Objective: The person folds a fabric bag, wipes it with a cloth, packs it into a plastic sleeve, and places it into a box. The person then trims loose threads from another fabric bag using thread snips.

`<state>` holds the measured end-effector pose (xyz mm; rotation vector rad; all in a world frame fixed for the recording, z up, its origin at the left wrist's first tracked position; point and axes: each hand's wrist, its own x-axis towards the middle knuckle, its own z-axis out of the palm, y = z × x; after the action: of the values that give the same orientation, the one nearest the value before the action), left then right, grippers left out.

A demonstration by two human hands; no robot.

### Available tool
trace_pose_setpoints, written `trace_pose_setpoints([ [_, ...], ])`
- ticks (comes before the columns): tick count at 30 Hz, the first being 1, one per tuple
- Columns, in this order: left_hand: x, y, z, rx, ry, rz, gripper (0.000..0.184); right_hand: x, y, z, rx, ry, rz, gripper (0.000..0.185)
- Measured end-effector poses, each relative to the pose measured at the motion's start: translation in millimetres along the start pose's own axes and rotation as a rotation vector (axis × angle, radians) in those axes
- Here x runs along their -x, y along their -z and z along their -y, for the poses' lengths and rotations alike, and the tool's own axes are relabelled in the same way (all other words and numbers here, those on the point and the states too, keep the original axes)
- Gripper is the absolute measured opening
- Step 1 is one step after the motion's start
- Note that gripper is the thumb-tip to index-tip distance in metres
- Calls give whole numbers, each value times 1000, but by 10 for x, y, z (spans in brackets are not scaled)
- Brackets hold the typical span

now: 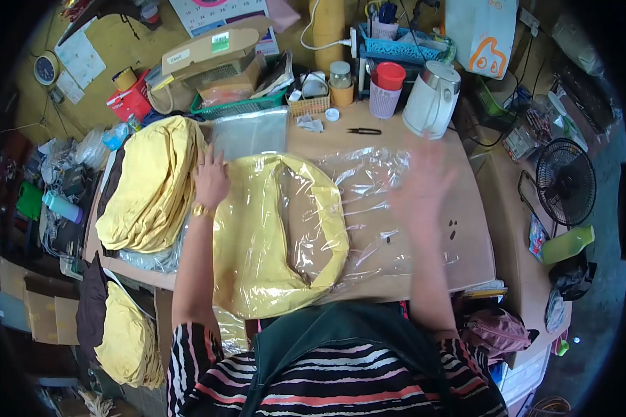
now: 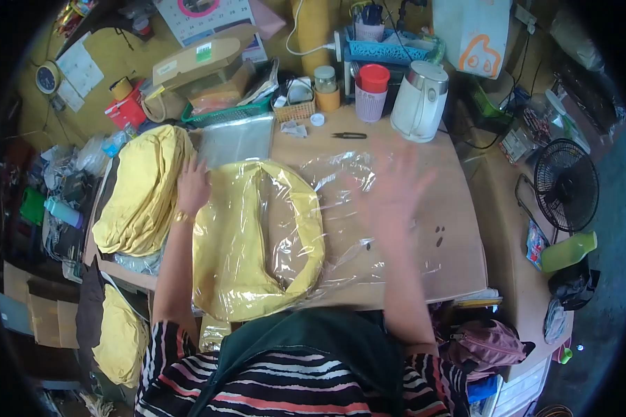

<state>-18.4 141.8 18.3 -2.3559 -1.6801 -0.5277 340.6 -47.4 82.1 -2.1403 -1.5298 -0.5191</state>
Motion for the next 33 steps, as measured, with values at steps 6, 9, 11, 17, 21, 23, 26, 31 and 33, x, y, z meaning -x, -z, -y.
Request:
trace_pose_setpoints([
  [6,-443,-444,293,137,-179,174,38,258,-1158,-455,-29,-225,222,81],
  [9,-535,-99,197,1098,371,236,49,251,-1360,-811,-15,-360,218,74],
  [11,-472,-234,237,568,356,184,51,407,-1409,-883,20,-384,257,69],
  [17,-88,-315,-441,-189,-73,9,65,323,-1450,-941,80,-280,167,39],
  [21,137,-408,-536,-91,-32,257,66,259,-1312,-1006,7,-270,302,38],
  [23,48,-347,-383,-189,28,-25,70,270,-1251,-1081,21,-177,322,41],
  [26,-213,-452,109,60,311,137,67,441,-918,-966,-334,-458,229,45],
  [31,-478,-220,198,104,369,478,60,503,-999,-1122,-211,-295,456,41],
  [33,-491,-211,267,389,223,365,59,470,-970,-1240,-405,-408,480,36],
])
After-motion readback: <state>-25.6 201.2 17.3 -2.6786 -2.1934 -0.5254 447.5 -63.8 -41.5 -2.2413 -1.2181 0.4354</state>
